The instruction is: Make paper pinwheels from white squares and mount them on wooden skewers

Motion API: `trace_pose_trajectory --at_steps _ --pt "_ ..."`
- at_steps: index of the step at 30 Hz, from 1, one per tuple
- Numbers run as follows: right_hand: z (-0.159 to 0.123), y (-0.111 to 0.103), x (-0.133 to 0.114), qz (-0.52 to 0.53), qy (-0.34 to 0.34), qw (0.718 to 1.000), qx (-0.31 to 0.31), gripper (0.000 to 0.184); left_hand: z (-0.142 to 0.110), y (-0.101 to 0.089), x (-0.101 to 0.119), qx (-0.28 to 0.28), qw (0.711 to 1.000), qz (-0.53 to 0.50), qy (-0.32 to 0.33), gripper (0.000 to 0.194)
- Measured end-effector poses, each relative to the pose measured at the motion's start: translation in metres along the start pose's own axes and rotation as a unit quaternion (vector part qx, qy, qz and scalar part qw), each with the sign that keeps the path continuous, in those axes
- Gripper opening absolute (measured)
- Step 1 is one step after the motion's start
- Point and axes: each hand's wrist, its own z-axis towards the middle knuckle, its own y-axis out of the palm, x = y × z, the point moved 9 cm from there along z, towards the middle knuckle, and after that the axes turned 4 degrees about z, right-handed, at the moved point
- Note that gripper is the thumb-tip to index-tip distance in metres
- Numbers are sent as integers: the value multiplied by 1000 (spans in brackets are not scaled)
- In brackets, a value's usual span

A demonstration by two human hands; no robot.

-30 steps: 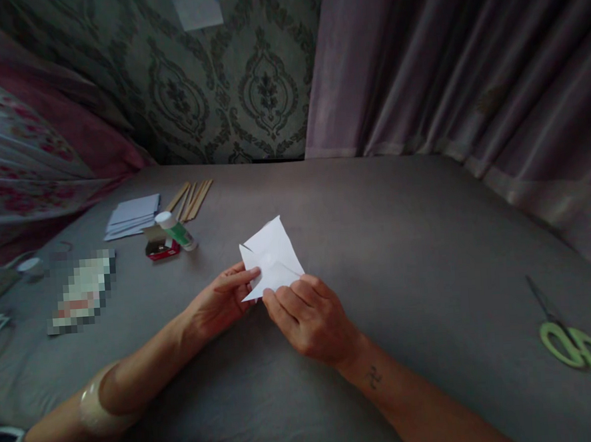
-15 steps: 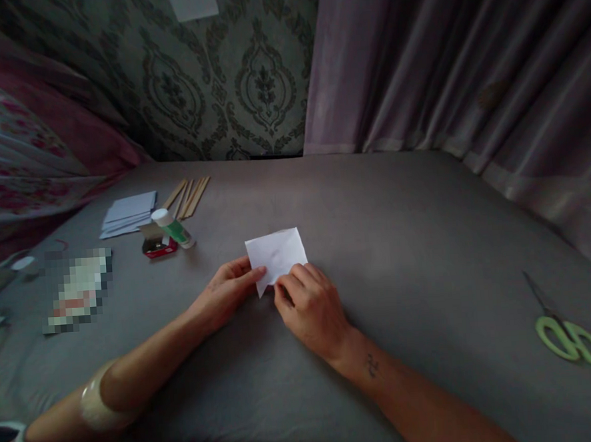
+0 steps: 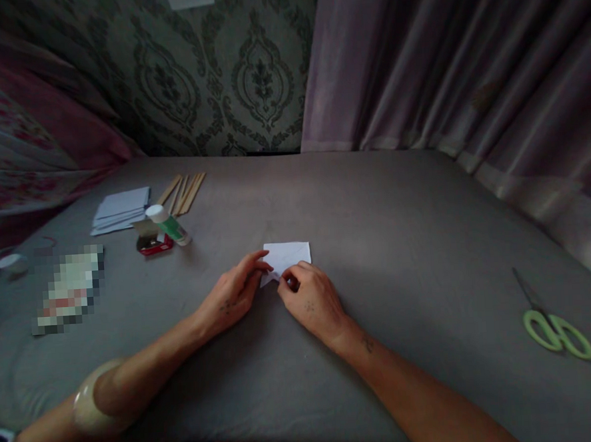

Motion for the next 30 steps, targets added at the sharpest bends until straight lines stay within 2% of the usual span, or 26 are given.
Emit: trace_pose_trajectory --at_steps 2,6,10,17,30 --pt "0 -2 0 -18 -1 1000 9 13 -1 4 0 -10 1000 15 0 35" --pt "2 -8 2 -59 -2 998 31 12 -2 6 -1 -13 998 54 1 26" --pt "4 -7 5 -75 1 997 37 12 -2 10 3 -30 992 121 32 20" --pt "11 -3 9 -106 13 994 28 13 0 14 11 -45 982 168 76 25" --pt "17 -2 17 -126 66 990 -4 11 8 26 12 -102 962 244 72 32"
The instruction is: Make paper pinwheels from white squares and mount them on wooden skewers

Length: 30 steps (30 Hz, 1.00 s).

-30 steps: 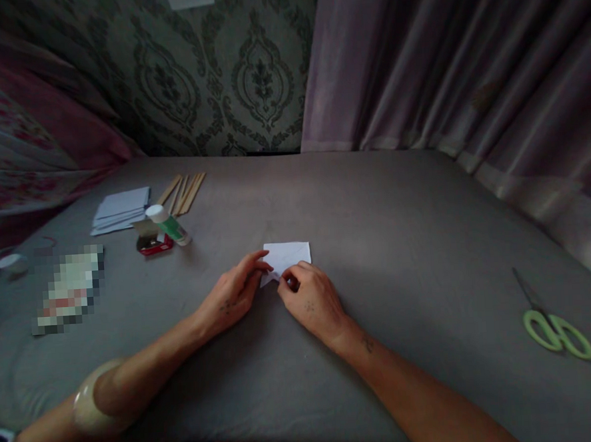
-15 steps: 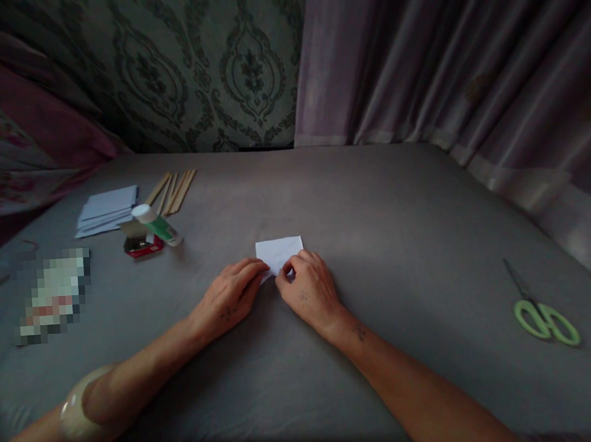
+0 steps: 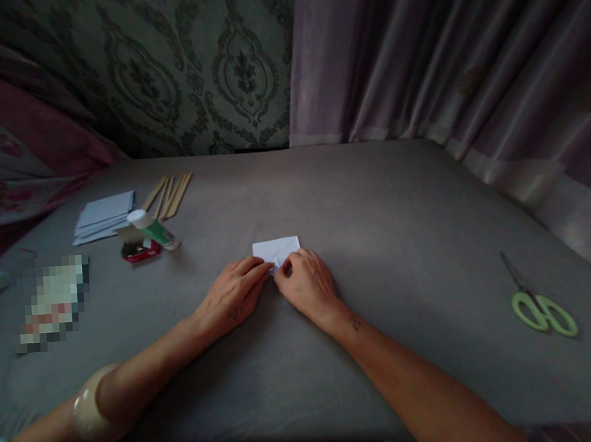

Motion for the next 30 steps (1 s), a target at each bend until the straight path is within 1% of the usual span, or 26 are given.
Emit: trace_pose_trajectory --at_steps 8,19,26,30 --pt "1 2 2 -17 12 1000 -20 12 8 1 8 -52 998 34 -9 31" --pt "2 0 0 -8 10 1000 -6 12 8 4 8 -43 998 33 -14 31" --pt "2 0 1 -14 9 1000 -3 12 10 5 9 -72 996 40 -17 34" --pt "2 1 1 -12 12 1000 -8 12 9 6 8 -76 996 44 -18 34"
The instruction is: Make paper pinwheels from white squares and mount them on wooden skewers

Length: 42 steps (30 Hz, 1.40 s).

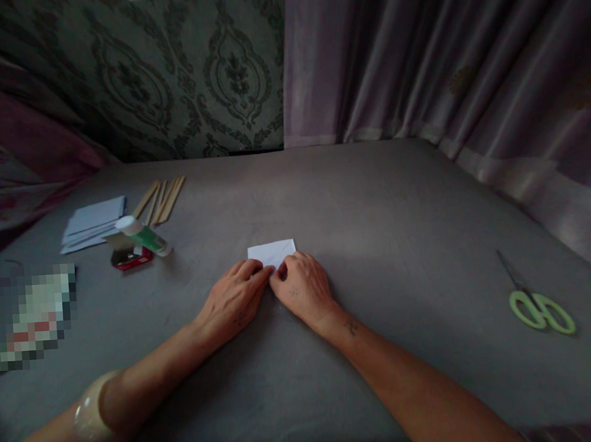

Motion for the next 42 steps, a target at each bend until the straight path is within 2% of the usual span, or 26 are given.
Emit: trace_pose_trajectory --at_steps 19,27,30,34,42 --pt "-1 -2 0 4 -11 1000 16 14 2 0 -1 24 1000 12 5 31" --pt "-3 -9 6 72 -18 996 40 15 2 -3 -3 53 998 32 2 26" --pt "-3 -15 2 74 -57 994 58 15 0 -6 -1 76 996 44 0 25" --pt "-1 -15 -8 43 -126 990 55 25 -2 -9 1 74 996 49 -7 26" --pt "0 -5 -18 -21 -165 986 21 25 -4 -7 5 84 994 67 0 30"
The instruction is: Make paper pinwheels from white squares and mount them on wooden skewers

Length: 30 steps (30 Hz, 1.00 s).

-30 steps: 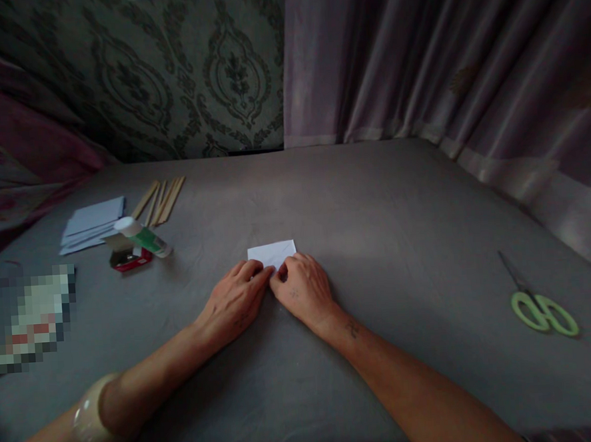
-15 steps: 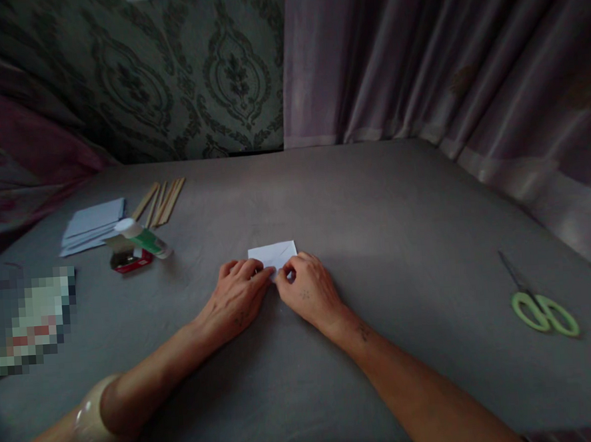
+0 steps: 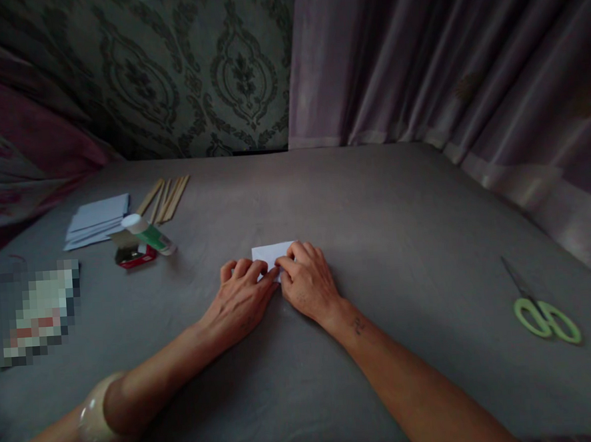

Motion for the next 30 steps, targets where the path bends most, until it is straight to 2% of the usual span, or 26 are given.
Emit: trace_pose_trajectory --at_steps 5,14,18,23,27,30 --pt "1 0 -6 -39 -17 999 -12 24 -1 2 1 -8 1000 -6 -1 26" --pt "3 3 -18 -86 -63 994 -36 18 -7 -8 2 68 998 -13 9 17" --pt "5 -1 -1 21 -14 1000 17 22 -7 -9 1 71 997 -27 10 19" --pt "1 -23 22 112 44 985 127 17 -7 -8 0 77 996 -29 17 20" --pt "-3 -33 46 129 123 975 132 8 -9 -10 0 103 994 -18 23 21" --pt "-5 -39 62 133 167 968 129 9 -9 -12 7 122 991 -9 58 26"
